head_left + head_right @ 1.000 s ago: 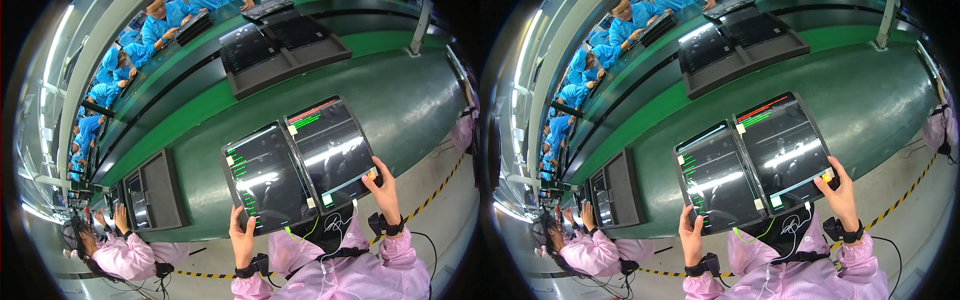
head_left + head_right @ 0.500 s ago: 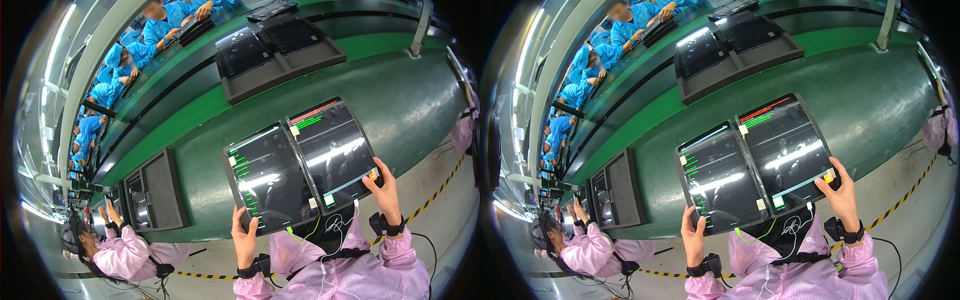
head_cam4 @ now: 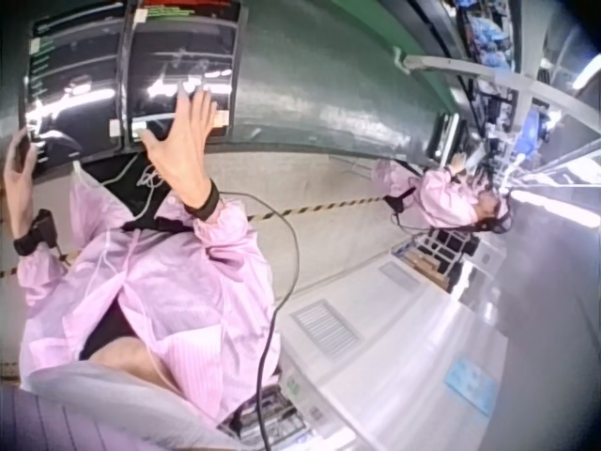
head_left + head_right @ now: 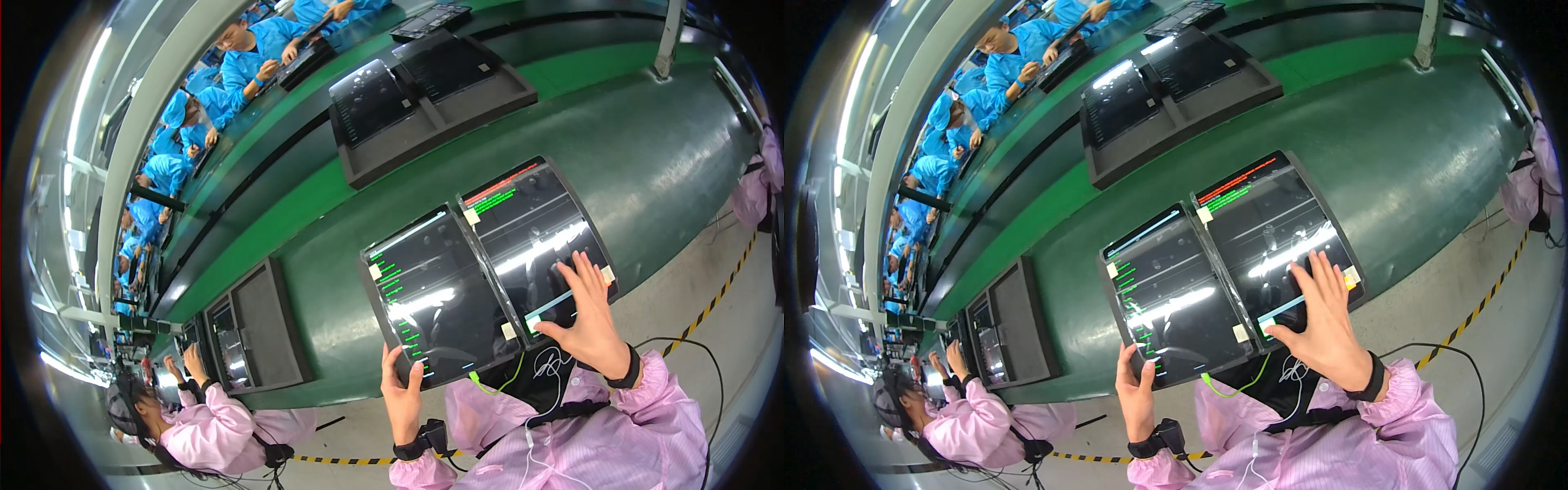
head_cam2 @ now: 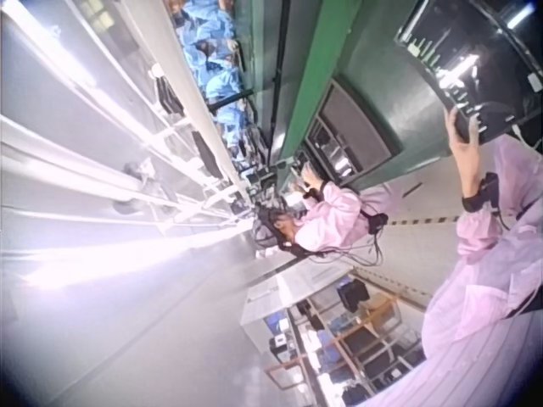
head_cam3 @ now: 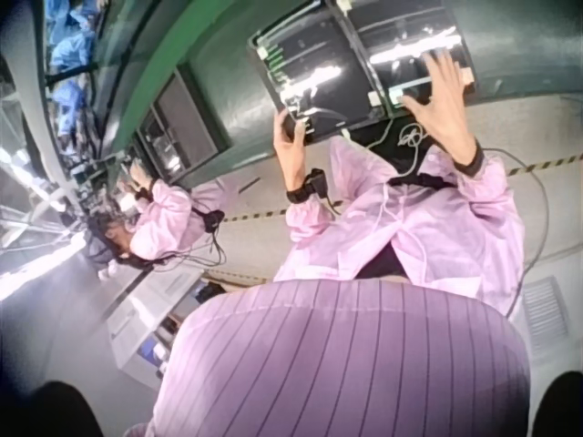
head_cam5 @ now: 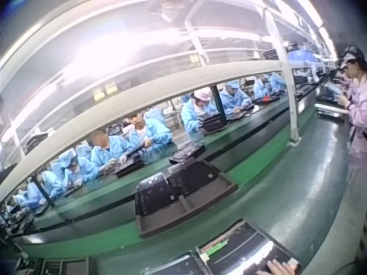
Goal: Interacting with and testing two tablet computers on an assembly line using a stylus and fingers.
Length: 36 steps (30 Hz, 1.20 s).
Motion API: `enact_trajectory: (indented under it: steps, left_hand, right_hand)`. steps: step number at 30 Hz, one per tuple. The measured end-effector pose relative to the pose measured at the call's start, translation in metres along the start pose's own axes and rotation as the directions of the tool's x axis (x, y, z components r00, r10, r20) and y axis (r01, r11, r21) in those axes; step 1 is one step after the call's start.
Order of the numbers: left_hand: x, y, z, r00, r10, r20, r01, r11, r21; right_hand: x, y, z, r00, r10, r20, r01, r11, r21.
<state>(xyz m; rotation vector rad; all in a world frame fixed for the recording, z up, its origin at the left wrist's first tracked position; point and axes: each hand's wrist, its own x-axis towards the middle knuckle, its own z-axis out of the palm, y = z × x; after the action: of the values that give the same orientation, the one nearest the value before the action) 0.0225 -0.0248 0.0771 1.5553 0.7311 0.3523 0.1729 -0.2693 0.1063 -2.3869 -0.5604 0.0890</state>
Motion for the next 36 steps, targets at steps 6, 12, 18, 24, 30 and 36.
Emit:
enact_trajectory:
  steps: [6,12,18,24,30,36]
  left_hand:
    - [-0.001,-0.004,-0.007,1.000,0.001,-0.005,-0.001,1.000,-0.025]
    - [0.002,-0.008,-0.006,0.999,0.037,0.008,-0.036,0.999,-0.027]
    - [0.004,-0.021,-0.011,0.997,0.076,-0.034,-0.076,0.997,0.019]
    - [0.002,-0.013,-0.006,0.999,0.038,-0.035,-0.038,0.999,-0.020]
    - [0.002,-0.011,-0.005,0.999,0.018,-0.038,-0.019,1.000,-0.024]
    - [0.002,-0.016,-0.007,0.997,0.064,-0.046,-0.063,0.998,0.022]
  right_hand:
    - [-0.003,0.014,-0.012,0.978,0.124,-0.168,-0.097,0.982,0.162]
    - [-0.013,0.045,-0.023,0.949,0.255,-0.186,-0.240,0.966,0.101]
    - [-0.014,0.040,-0.027,0.931,0.348,-0.111,-0.321,0.925,0.203]
    - [-0.016,0.046,-0.023,0.944,0.297,-0.144,-0.270,0.945,0.183]
    - [-0.001,0.029,-0.024,0.991,0.053,-0.123,-0.064,0.995,-0.083]
    - [0.017,0.010,-0.010,0.983,-0.186,0.004,0.179,0.938,-0.296]
